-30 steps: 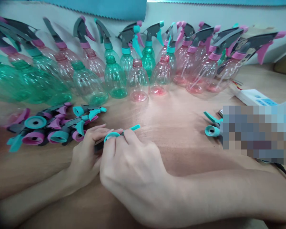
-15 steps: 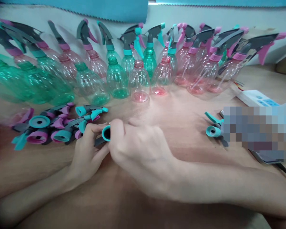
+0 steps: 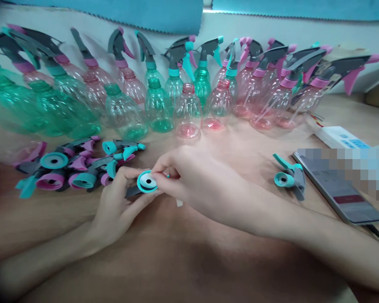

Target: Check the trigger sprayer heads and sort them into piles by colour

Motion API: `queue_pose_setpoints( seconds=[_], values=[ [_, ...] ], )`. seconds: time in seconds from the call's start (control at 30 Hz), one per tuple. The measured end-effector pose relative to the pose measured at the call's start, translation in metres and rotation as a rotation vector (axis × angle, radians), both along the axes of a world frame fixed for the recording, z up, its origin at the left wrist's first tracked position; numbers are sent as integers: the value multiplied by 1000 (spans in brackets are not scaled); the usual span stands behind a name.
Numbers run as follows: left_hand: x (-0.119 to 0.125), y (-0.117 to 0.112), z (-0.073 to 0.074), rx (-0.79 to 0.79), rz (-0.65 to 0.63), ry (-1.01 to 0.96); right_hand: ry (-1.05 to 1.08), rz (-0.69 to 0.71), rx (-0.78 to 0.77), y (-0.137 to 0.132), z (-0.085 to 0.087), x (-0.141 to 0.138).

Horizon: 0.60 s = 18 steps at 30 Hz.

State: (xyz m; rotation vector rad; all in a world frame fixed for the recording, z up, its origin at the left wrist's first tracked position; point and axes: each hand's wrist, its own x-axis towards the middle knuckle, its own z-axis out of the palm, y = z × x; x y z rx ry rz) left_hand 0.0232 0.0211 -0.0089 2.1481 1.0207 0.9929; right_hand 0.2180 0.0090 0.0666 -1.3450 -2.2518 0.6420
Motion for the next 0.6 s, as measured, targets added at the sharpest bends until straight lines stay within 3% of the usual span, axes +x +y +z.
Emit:
queue_pose_setpoints(
  seconds=[0.13, 0.3, 0.6],
  values=[
    [-2, -1, -1, 18, -1, 29, 2, -42, 146, -2, -5, -1],
    [-5, -3, 0, 94, -16, 89, 32, -4, 190, 0, -9, 0],
    [-5, -2, -1, 95, -12, 106, -38, 87, 258, -1, 5, 7]
  ],
)
